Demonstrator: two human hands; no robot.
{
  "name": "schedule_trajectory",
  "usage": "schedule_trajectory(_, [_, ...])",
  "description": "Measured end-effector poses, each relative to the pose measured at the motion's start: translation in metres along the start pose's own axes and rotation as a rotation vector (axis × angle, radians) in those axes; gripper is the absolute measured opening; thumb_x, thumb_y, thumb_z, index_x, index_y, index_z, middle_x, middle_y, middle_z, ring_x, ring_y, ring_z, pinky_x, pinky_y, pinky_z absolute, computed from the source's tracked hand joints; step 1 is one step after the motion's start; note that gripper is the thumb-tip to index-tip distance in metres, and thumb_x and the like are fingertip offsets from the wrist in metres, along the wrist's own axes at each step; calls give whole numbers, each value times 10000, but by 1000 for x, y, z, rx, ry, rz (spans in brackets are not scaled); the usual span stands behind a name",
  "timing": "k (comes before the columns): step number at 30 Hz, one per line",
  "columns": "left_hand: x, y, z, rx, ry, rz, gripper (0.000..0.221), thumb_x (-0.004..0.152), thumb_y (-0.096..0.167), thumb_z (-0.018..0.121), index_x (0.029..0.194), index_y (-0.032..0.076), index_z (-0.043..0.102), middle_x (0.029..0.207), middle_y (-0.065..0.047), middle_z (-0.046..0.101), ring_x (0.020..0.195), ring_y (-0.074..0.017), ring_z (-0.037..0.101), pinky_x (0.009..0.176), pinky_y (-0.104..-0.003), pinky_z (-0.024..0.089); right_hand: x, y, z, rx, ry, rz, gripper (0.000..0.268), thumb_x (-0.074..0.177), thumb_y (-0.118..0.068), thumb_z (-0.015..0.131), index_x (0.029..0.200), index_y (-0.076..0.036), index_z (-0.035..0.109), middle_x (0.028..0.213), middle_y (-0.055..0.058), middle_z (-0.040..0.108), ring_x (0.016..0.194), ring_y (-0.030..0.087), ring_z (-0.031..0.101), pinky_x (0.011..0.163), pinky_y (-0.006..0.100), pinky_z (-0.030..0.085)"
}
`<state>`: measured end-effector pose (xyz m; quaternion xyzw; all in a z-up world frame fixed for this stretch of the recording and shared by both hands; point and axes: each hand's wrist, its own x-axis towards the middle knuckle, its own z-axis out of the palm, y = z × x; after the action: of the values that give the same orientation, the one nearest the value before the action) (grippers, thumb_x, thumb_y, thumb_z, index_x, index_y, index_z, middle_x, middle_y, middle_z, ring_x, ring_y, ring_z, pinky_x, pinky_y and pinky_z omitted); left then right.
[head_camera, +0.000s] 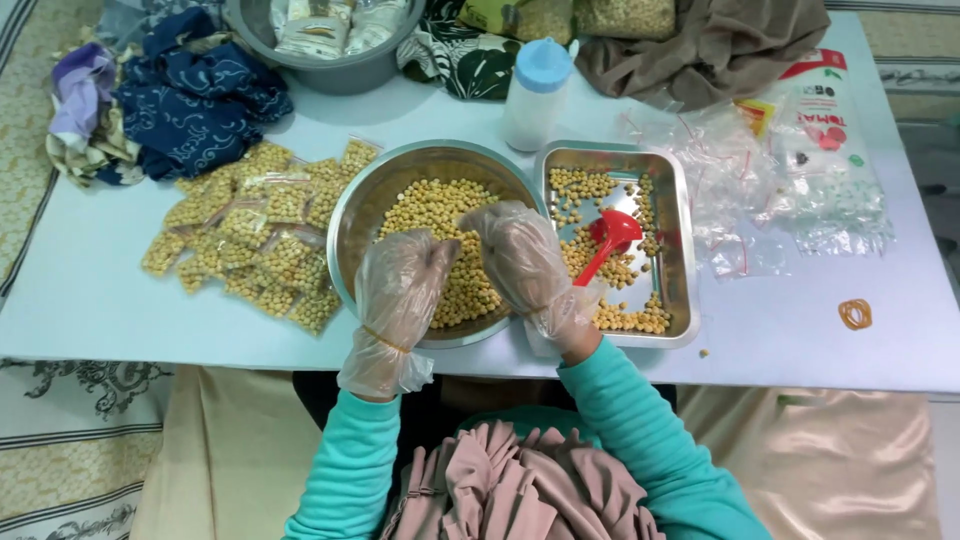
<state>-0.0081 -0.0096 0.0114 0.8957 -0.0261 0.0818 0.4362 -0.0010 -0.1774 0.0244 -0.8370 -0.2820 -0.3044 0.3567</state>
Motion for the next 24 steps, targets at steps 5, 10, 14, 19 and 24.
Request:
schedule_trajectory(5, [2, 42, 9, 49, 8, -42, 213, 980, 131, 629, 1065, -12, 762, 969, -282, 722, 950, -412, 707, 761, -491, 564, -13, 36, 17, -256, -396, 357, 176, 959, -263, 594, 1037, -163, 717, 974, 70, 722, 967, 343, 693, 801, 478, 582])
schedule_trajectory(10, [17, 8, 47, -853, 31, -453, 304, 940, 264, 628, 1136, 42, 694, 721, 19, 519, 652, -82, 421, 582, -240, 359, -17, 40, 10, -215, -320, 401, 227, 938, -147, 558, 1095, -107, 717, 989, 87, 736, 1051, 298, 699, 986, 409, 548])
schedule_trajectory(14, [6, 18, 45, 112, -50, 94, 360, 898, 66, 741, 1253, 75, 680, 1389, -199, 548, 1221, -418, 595, 908, -538, 583, -13, 28, -32, -114, -353, 209, 229, 866, -78, 658, 1089, -63, 704, 1149, 168, 687, 986, 340, 672, 818, 400, 559])
schedule_trajectory(19, [-7, 69, 53, 78, -120, 225, 168, 948, 128, 732, 1097, 204, 747, 1037, -29, 707, 997, -185, 700, 769, -294, 638, -20, 14, -99, -9, -377, 382, 167, 973, -114, 677, 1114, -75, 757, 1074, 160, 732, 943, 254, 727, 776, 321, 614])
schedule_trajectory(24, [-41, 92, 111, -88, -141, 599, 136, 928, 291, 702, 1054, 239, 707, 878, -82, 701, 834, -304, 724, 703, -405, 614, -79, 15, -158, -15, -107, 635, 143, 949, -122, 732, 1069, -58, 772, 963, 201, 744, 877, 330, 735, 760, 421, 621])
